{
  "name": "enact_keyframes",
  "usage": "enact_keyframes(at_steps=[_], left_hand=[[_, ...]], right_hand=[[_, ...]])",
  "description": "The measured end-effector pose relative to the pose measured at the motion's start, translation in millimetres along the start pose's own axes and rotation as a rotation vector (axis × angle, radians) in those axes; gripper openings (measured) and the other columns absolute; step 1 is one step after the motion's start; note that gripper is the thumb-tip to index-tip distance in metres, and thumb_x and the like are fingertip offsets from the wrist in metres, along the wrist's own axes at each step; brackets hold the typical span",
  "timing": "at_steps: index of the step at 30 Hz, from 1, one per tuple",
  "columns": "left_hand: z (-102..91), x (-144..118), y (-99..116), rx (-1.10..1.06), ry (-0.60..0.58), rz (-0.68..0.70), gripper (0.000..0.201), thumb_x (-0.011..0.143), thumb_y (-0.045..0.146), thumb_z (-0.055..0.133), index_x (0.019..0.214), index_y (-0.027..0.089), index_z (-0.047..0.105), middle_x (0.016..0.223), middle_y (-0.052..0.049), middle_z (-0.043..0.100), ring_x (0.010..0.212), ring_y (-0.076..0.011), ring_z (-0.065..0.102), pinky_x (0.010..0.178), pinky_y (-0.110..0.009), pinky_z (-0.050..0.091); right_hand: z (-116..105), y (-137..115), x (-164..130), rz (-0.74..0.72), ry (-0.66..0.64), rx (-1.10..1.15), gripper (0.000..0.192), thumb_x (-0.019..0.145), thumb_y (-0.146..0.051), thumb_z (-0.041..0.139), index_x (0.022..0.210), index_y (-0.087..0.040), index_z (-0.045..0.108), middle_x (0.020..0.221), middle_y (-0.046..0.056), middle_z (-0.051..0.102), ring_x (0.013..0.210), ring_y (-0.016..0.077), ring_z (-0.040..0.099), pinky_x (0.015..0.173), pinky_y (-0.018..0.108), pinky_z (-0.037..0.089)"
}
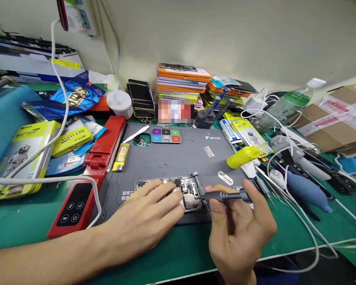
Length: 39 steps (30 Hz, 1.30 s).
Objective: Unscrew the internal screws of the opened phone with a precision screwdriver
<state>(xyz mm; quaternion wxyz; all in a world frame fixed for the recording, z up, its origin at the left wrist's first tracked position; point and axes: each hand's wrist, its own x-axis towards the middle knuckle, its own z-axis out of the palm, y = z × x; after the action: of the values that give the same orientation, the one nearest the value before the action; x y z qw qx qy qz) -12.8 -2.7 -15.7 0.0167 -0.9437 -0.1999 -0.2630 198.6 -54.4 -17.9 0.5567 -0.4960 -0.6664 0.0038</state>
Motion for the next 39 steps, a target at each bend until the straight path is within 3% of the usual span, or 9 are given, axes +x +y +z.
enact_keyframes(at_steps=[8, 16, 22, 28, 31, 34, 39], left_hand=[[-5.0, 3, 2, -0.014, -0.005, 0.186, 0.032, 0.117, 0.011, 0.039, 0.114, 0.013, 0.071, 0.121, -0.007, 0.078, 0.112, -0.0272, 0.068, 0.101, -0.044, 0.049], [-5.6, 3, 2, -0.038, 0.015, 0.173, 0.035, 0.117, 0.009, 0.037, 0.113, 0.011, 0.072, 0.12, -0.009, 0.079, 0.109, -0.0282, 0.071, 0.098, -0.045, 0.051], [-3.9, 3, 2, -0.047, 0.018, 0.17, 0.033, 0.116, 0.009, 0.039, 0.115, 0.01, 0.072, 0.12, -0.01, 0.079, 0.109, -0.0286, 0.071, 0.096, -0.045, 0.053], [-2.7, 3, 2, -0.026, 0.025, 0.167, 0.032, 0.116, 0.011, 0.04, 0.113, 0.012, 0.072, 0.119, -0.009, 0.079, 0.109, -0.0259, 0.07, 0.096, -0.041, 0.055], [-3.2, 3, 1, -0.024, -0.001, 0.171, 0.032, 0.116, 0.011, 0.04, 0.116, 0.013, 0.072, 0.122, -0.009, 0.079, 0.11, -0.0263, 0.07, 0.097, -0.041, 0.055], [-5.0, 5, 1, -0.023, -0.004, 0.173, 0.031, 0.115, 0.012, 0.041, 0.116, 0.013, 0.072, 0.123, -0.009, 0.078, 0.111, -0.0269, 0.07, 0.098, -0.041, 0.054], [-6.0, 4, 3, -0.055, 0.076, 0.094, 0.032, 0.115, 0.014, 0.039, 0.107, 0.013, 0.07, 0.109, -0.008, 0.079, 0.103, -0.0248, 0.071, 0.095, -0.041, 0.052]], right_hand=[[1, 2, -8, -0.034, -0.086, -0.048, 0.082, 0.096, 0.005, 0.063, 0.167, -0.025, 0.036, 0.118, 0.01, 0.071, 0.109, 0.0216, 0.079, 0.09, 0.039, 0.073], [2, 2, -7, -0.08, -0.106, -0.089, 0.081, 0.097, 0.007, 0.061, 0.168, -0.019, 0.034, 0.135, 0.015, 0.068, 0.115, 0.019, 0.074, 0.095, 0.034, 0.071], [1, 2, 0, -0.179, -0.111, -0.127, 0.095, 0.089, 0.01, 0.073, 0.169, -0.024, 0.035, 0.134, 0.007, 0.071, 0.114, 0.0164, 0.072, 0.102, 0.035, 0.064], [-5, 3, 2, -0.174, -0.183, -0.063, 0.073, 0.097, 0.003, 0.049, 0.167, -0.018, 0.039, 0.143, 0.013, 0.068, 0.129, 0.0246, 0.069, 0.107, 0.05, 0.061], [-4, 3, 0, -0.163, -0.154, -0.062, 0.081, 0.092, 0.005, 0.06, 0.167, -0.019, 0.039, 0.143, 0.013, 0.069, 0.128, 0.0259, 0.071, 0.105, 0.051, 0.063], [-3, 3, -2, -0.136, -0.136, -0.045, 0.08, 0.093, 0.007, 0.056, 0.166, -0.021, 0.04, 0.144, 0.012, 0.07, 0.127, 0.0257, 0.071, 0.105, 0.052, 0.064], [-4, 3, -1, -0.163, -0.143, -0.062, 0.083, 0.091, 0.007, 0.063, 0.166, -0.02, 0.042, 0.144, 0.011, 0.068, 0.13, 0.0238, 0.069, 0.109, 0.047, 0.062]])
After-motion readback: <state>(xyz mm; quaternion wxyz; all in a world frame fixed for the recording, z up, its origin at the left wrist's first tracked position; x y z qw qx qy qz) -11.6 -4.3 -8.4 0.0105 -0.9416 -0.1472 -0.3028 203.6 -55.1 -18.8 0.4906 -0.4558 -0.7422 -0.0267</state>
